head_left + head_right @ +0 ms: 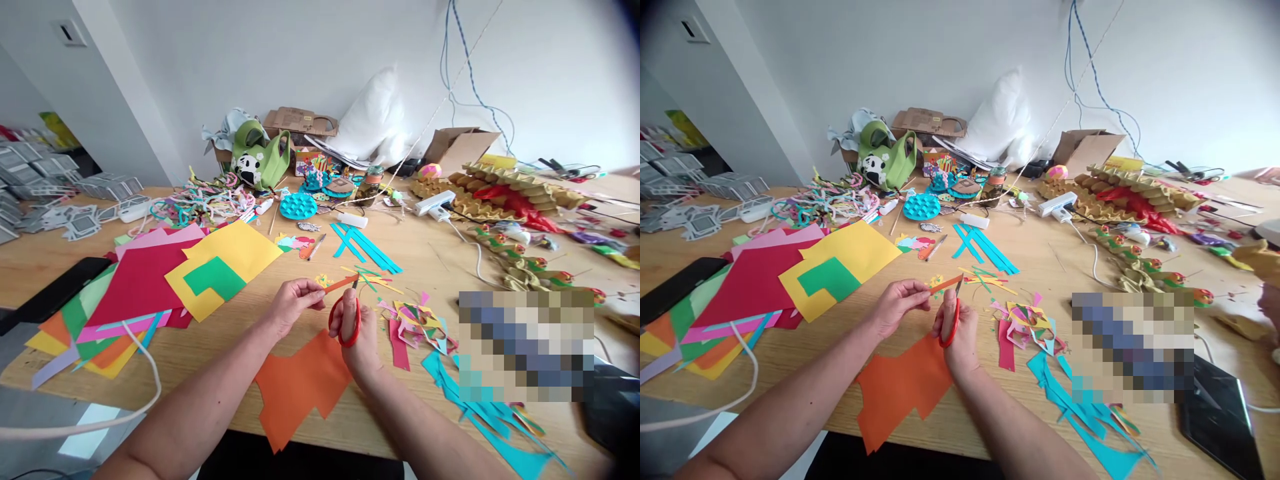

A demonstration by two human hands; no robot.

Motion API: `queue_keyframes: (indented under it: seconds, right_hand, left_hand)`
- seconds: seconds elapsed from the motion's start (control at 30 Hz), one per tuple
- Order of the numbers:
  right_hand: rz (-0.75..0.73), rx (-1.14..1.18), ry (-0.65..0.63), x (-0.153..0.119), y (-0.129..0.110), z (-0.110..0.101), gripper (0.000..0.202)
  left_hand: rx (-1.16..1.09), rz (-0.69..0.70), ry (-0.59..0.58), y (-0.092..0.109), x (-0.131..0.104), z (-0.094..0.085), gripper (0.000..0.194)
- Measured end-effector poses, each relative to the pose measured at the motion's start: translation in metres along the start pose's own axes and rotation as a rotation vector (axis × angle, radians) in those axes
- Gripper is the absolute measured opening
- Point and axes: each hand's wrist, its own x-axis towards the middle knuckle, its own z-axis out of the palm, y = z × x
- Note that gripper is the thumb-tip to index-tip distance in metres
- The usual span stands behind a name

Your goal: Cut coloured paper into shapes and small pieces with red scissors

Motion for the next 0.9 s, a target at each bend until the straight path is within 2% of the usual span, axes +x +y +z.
queue_keyframes:
  seconds: [0.3, 0.47, 0.53, 0.6, 0.7, 0.8, 0.9]
  right_hand:
    - [0.036, 0.279, 0.139, 0.001, 0.008, 0.007, 0.063]
    - [0.011, 0.563, 0.21, 0.017, 0.007, 0.0, 0.064]
    - [-0.013, 0.661, 0.254, 0.025, 0.008, -0.006, 0.056]
    - [-0.049, 0.641, 0.272, 0.032, 0.011, -0.012, 0.041]
    - [-0.069, 0.532, 0.23, 0.036, 0.017, -0.016, 0.024]
    - [-0.081, 0.459, 0.18, 0.034, 0.019, -0.016, 0.021]
    - [-0.103, 0.397, 0.159, 0.03, 0.017, -0.014, 0.021]
  left_hand:
    - [0.04, 0.028, -0.006, -0.006, 0.001, 0.002, 0.025]
    - [0.079, 0.031, 0.005, -0.005, 0.004, -0.003, 0.02]
    - [0.121, 0.033, 0.0, -0.004, 0.004, -0.005, 0.016]
    - [0.165, 0.041, -0.004, -0.002, 0.005, -0.006, 0.012]
    - [0.183, 0.047, 0.009, 0.001, 0.005, -0.008, 0.01]
    - [0.126, 0.022, 0.037, 0.003, 0.007, -0.012, 0.011]
    - [-0.036, -0.032, 0.026, 0.003, 0.009, -0.016, 0.016]
